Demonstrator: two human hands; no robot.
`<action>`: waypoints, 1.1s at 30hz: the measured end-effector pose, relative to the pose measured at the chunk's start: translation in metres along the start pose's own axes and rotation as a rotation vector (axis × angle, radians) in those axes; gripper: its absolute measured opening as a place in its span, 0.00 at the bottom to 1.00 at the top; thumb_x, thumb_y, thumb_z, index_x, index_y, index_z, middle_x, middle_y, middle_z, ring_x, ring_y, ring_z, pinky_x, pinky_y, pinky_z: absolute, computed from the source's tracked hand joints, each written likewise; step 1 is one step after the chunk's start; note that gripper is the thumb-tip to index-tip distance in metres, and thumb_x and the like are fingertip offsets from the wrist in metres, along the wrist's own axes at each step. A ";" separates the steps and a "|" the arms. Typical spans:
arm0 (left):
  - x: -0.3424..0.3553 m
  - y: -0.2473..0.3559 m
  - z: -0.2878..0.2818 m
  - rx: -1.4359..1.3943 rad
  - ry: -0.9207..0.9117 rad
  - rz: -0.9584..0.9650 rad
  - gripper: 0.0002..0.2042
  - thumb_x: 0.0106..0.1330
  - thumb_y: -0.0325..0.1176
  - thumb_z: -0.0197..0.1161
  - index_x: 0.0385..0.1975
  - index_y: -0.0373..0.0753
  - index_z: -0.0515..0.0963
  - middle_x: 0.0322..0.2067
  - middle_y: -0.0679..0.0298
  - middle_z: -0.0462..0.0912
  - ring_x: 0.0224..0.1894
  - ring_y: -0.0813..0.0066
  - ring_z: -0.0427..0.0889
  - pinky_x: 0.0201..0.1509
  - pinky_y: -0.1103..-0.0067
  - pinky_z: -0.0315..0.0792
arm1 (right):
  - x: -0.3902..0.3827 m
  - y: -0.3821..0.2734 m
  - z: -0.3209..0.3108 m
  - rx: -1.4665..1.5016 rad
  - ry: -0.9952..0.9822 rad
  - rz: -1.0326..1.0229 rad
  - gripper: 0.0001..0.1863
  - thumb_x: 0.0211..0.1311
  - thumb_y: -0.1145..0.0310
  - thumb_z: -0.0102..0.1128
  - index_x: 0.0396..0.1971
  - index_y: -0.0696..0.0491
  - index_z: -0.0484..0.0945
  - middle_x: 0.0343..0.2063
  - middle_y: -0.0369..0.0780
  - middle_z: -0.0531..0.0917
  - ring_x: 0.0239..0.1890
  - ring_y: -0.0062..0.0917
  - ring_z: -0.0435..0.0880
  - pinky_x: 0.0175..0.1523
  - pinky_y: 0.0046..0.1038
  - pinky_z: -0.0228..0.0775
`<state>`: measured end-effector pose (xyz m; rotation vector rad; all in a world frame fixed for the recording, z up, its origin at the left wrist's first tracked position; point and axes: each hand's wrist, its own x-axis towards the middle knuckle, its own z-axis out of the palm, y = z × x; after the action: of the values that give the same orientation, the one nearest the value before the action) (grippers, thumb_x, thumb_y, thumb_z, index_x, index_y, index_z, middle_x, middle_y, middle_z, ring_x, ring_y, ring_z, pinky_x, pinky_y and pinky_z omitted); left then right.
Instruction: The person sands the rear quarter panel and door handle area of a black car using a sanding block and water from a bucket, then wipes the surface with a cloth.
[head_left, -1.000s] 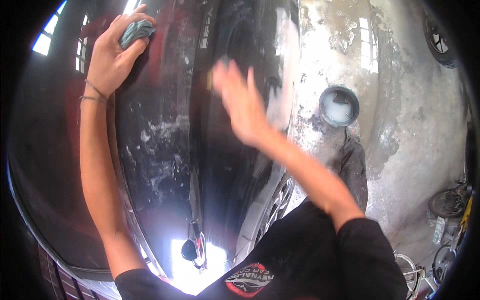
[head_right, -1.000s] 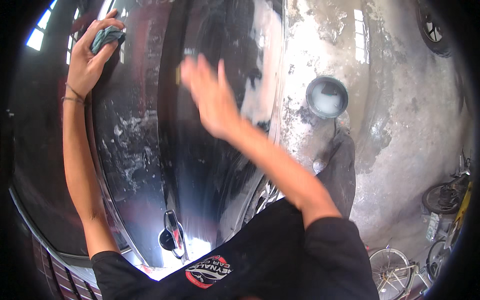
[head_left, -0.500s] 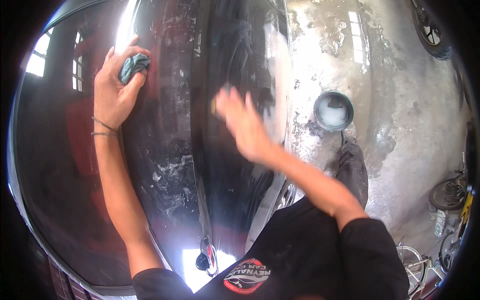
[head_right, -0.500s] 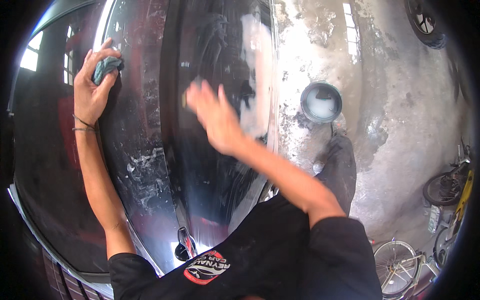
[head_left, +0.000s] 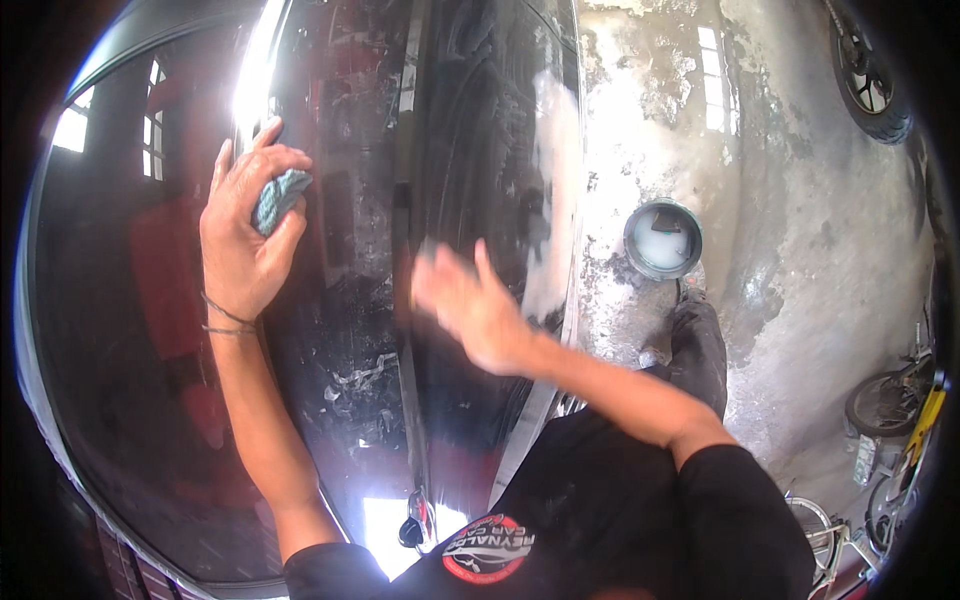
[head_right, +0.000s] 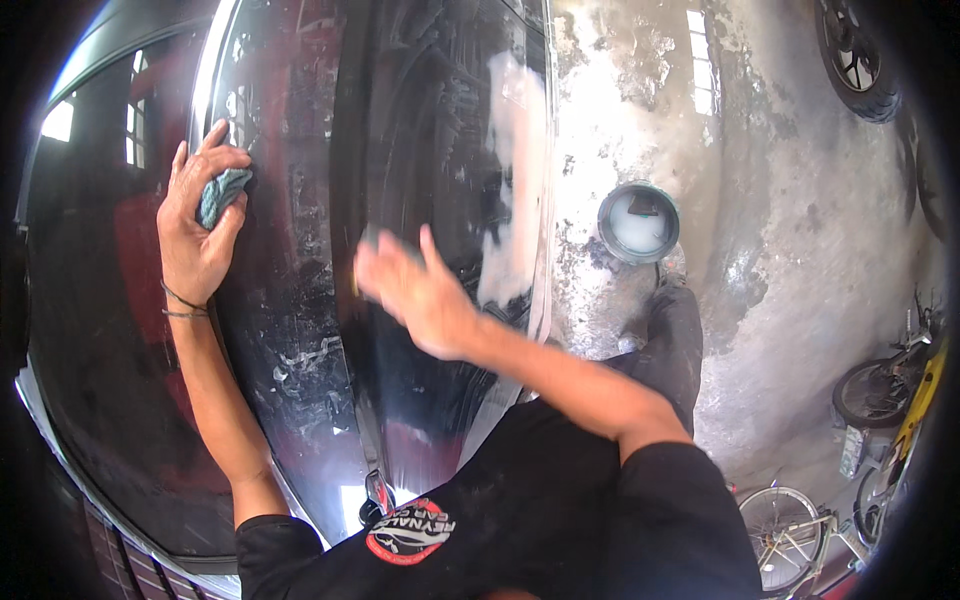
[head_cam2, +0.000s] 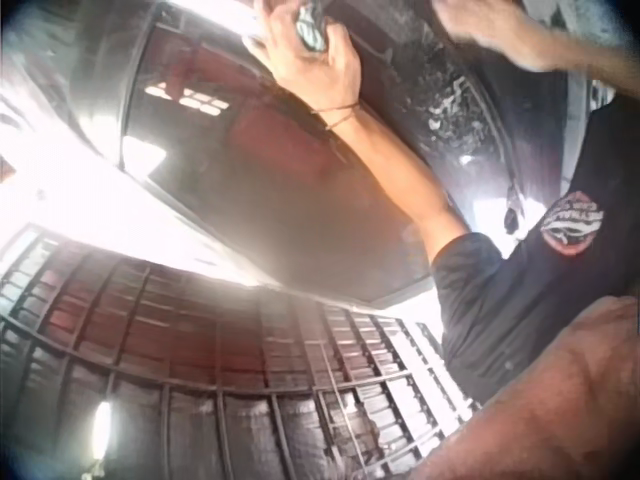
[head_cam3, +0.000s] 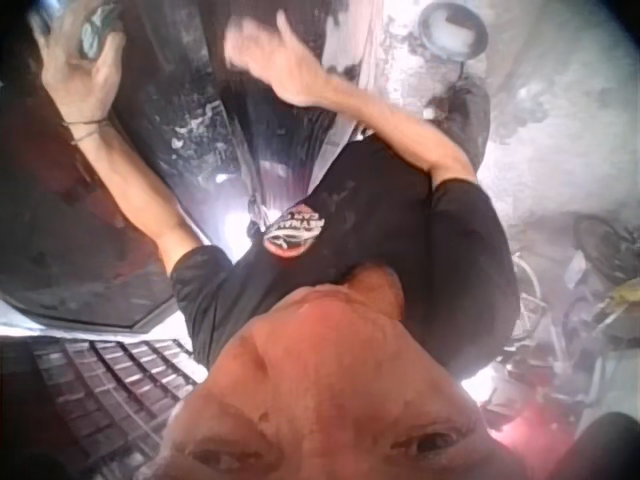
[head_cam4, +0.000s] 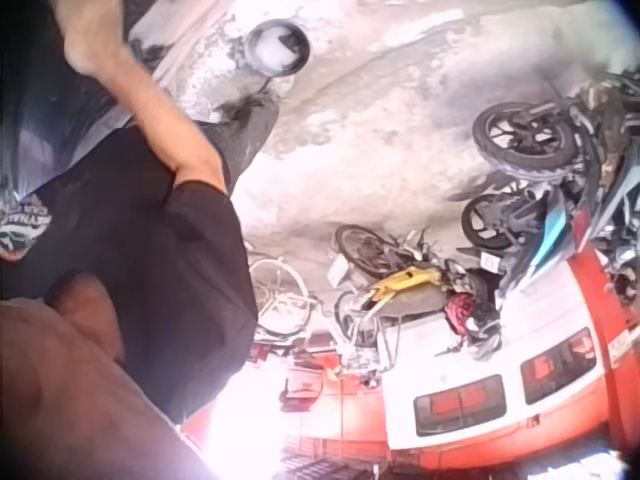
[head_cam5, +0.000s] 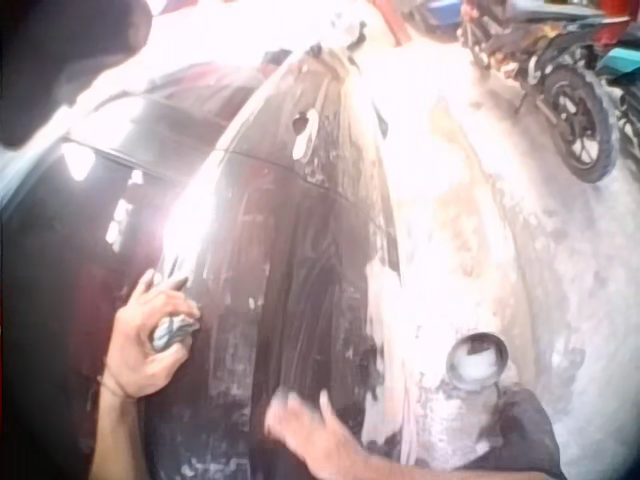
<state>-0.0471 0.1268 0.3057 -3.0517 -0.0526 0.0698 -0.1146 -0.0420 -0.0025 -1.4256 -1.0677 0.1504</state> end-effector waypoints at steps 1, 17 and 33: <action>0.004 0.004 0.000 0.000 -0.006 -0.006 0.16 0.59 0.20 0.62 0.47 0.38 0.86 0.49 0.62 0.90 0.76 0.52 0.77 0.87 0.49 0.49 | -0.030 -0.006 0.010 -0.013 -0.050 -0.063 0.33 0.74 0.68 0.61 0.79 0.45 0.72 0.83 0.39 0.65 0.87 0.38 0.56 0.85 0.71 0.35; 0.005 0.008 0.001 -0.005 -0.006 -0.046 0.18 0.55 0.17 0.63 0.44 0.40 0.86 0.47 0.60 0.90 0.74 0.50 0.80 0.86 0.49 0.51 | 0.033 0.071 -0.004 0.031 0.162 0.342 0.32 0.84 0.68 0.44 0.84 0.51 0.60 0.86 0.46 0.57 0.88 0.47 0.49 0.85 0.66 0.30; 0.007 0.009 -0.004 -0.023 -0.038 -0.067 0.19 0.55 0.16 0.61 0.46 0.38 0.85 0.49 0.59 0.90 0.76 0.45 0.77 0.87 0.50 0.48 | 0.091 0.123 -0.041 0.205 0.164 0.362 0.32 0.88 0.66 0.38 0.87 0.51 0.51 0.87 0.48 0.50 0.88 0.49 0.45 0.86 0.64 0.29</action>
<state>-0.0400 0.1177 0.3085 -3.0682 -0.1590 0.1235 0.0244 0.0155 -0.0513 -1.4068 -0.6342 0.3855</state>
